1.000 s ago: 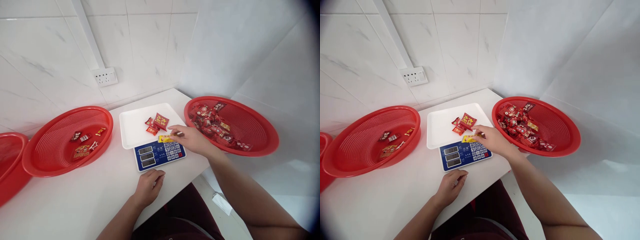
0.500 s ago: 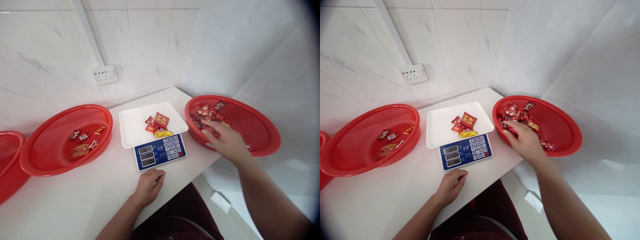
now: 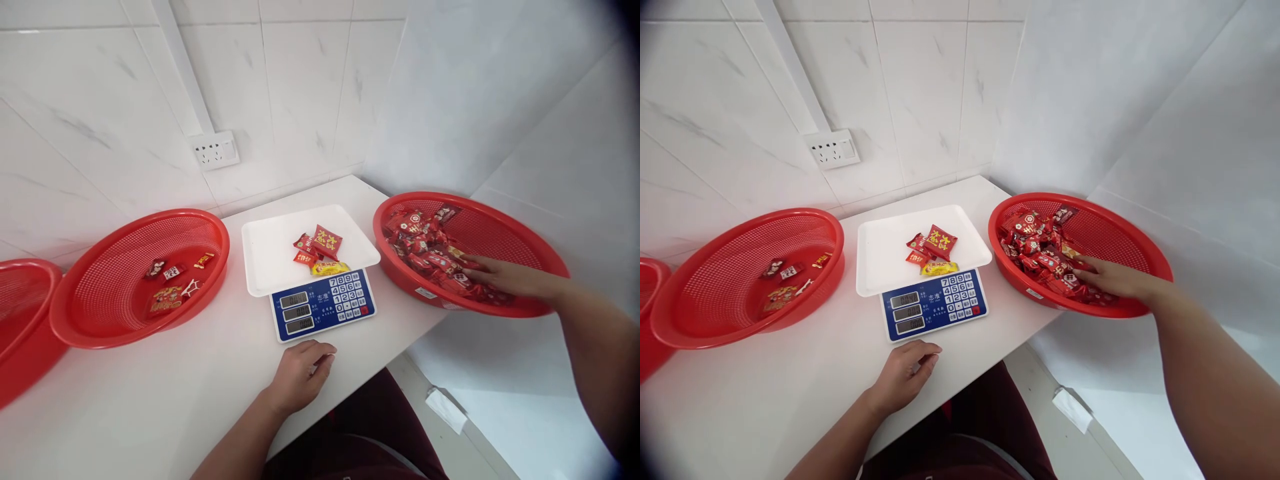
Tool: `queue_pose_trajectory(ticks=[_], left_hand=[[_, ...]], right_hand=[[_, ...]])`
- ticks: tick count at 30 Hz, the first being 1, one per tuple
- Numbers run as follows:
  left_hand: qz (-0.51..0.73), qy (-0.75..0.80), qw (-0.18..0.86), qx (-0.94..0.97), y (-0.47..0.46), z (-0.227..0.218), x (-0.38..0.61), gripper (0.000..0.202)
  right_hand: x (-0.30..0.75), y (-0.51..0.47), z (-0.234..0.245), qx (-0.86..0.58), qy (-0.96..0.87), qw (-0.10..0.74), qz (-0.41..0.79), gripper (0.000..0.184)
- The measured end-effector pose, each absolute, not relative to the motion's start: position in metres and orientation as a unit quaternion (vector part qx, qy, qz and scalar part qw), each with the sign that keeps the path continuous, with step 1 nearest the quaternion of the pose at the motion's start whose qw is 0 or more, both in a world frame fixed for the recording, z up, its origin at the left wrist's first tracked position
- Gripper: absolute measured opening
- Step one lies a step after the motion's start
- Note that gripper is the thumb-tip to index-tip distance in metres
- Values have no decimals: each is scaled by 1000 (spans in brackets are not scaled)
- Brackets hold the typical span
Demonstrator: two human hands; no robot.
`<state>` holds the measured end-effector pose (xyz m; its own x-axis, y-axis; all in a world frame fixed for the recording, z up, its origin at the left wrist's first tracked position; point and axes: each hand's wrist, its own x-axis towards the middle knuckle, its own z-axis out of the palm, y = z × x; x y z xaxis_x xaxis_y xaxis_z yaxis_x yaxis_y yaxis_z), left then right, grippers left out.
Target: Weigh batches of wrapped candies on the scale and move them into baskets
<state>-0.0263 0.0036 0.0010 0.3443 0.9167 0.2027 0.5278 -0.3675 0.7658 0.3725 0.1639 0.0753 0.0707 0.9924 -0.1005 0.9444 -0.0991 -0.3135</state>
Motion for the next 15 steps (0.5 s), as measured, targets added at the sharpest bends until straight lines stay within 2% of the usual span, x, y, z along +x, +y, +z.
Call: queue_pose_trajectory(ticks=[2,4,8,15], left_hand=[[319,473,305,763,3,1,-26,24],[317,472,306,764,3,0,-26,23],[312,472,304,767,3,-1,-26,23],[310,472,299,769,4,-1,-26,21]], right_hand=[[370,164,78,-720,-650,33,242,57],[368,165,80,-715,-645,12,267,59],[362,168,83,-705,-664,20,249,50],[356,175,86,-711,-631,75,302,44]])
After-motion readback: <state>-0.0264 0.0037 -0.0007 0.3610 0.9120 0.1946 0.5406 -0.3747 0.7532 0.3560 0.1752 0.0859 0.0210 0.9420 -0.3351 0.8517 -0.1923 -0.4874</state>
